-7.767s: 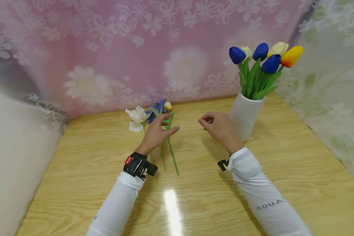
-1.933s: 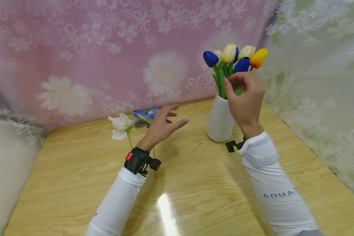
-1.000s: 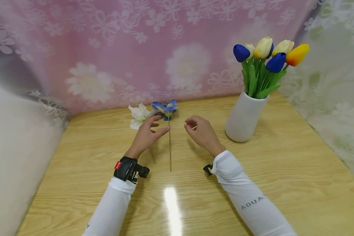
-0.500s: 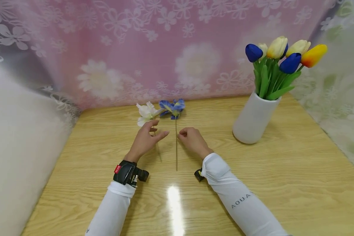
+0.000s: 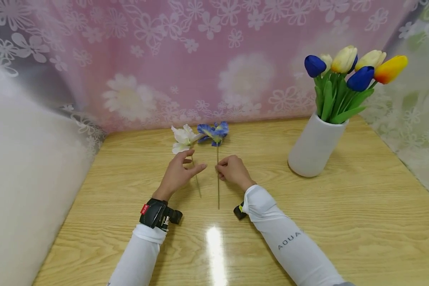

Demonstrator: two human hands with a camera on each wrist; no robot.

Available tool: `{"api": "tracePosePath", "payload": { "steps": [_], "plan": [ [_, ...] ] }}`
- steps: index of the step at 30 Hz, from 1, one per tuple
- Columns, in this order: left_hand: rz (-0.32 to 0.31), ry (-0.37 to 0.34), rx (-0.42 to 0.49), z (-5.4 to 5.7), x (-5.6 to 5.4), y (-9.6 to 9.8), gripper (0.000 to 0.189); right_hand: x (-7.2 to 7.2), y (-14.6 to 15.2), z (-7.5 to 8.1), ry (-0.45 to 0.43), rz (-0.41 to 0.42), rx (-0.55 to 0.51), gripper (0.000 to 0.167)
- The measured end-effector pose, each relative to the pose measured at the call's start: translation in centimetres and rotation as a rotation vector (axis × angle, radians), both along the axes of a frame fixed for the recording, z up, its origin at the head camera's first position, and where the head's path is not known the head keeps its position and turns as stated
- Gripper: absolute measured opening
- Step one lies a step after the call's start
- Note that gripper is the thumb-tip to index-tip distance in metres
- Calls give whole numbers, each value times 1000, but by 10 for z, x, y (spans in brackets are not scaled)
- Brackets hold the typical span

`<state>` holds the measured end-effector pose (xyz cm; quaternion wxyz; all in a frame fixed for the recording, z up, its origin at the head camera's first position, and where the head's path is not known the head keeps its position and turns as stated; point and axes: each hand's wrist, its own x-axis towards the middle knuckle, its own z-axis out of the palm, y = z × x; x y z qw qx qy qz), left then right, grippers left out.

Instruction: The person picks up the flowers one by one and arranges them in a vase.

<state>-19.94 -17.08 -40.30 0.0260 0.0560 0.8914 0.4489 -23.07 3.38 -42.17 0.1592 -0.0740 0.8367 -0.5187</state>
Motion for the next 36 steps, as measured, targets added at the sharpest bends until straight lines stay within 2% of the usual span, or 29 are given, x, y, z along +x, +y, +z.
{"api": "tracePosePath", "payload": {
  "steps": [6,12,21,36],
  "plan": [
    [3,-2,11,1,0,4,79,1,8,2,49,-96,-87,21],
    [-25,34,24,5,-3,14,78,4,19,19,147,-168,-149,23],
    [-54,67,64,8,-8,29,79,10,36,37,255,-200,-178,22],
    [-131,115,75,28,-14,55,81,12,69,77,606,-263,-173,20]
  ]
}}
